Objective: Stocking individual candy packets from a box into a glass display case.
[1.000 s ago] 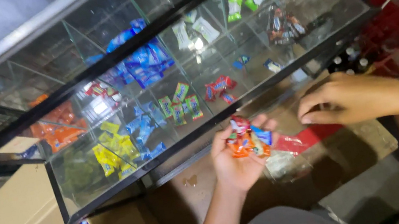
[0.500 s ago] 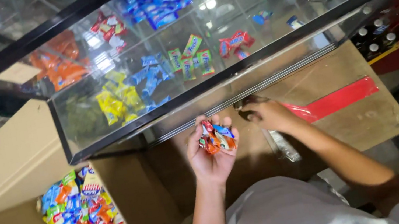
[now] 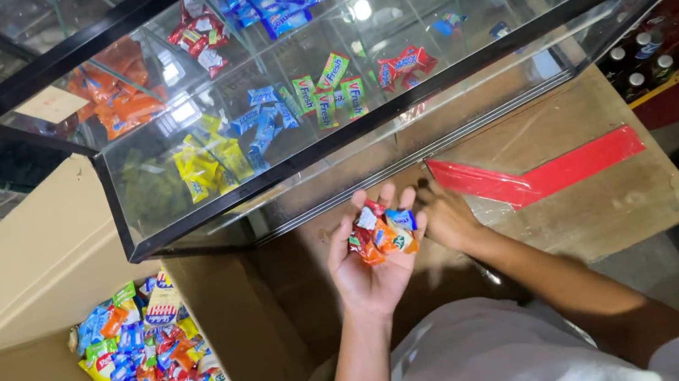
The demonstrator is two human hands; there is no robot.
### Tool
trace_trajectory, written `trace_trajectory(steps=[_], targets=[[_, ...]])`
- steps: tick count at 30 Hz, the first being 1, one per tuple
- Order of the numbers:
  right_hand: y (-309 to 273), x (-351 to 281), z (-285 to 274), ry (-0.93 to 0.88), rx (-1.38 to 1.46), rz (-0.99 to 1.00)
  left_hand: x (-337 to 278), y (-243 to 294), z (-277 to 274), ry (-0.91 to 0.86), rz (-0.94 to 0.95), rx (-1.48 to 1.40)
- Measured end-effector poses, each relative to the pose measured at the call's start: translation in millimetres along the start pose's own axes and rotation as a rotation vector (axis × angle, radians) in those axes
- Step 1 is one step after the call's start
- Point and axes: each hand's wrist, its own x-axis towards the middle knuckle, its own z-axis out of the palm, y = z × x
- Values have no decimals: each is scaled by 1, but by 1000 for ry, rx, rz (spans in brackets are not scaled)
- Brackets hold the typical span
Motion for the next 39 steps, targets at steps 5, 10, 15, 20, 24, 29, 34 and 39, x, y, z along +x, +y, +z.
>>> trace_trajectory(steps=[5,10,15,20,24,29,34,39], targets=[[8,-19,-16,25,179,-71,11,-8,5,-12,-61,-28],[17,-21,-101,108,434,-84,18,-9,1,19,-100,-31],[54,-15,-239,7,558,17,27,-11,-5,53,-120,-45],[75,-8,-365,316,550,-235,42,-22,11,70,-136,-49],[93,24,-420,634,493,-286,53,-29,15,70,-191,-71],[96,85,-471,828,480,-288,63,-37,30,28,-260,-79],[103,118,-494,951,274,-261,73,-42,28,96,-310,-78],[104,121,-495,900,387,-114,81,-48,32,103,-319,-70]])
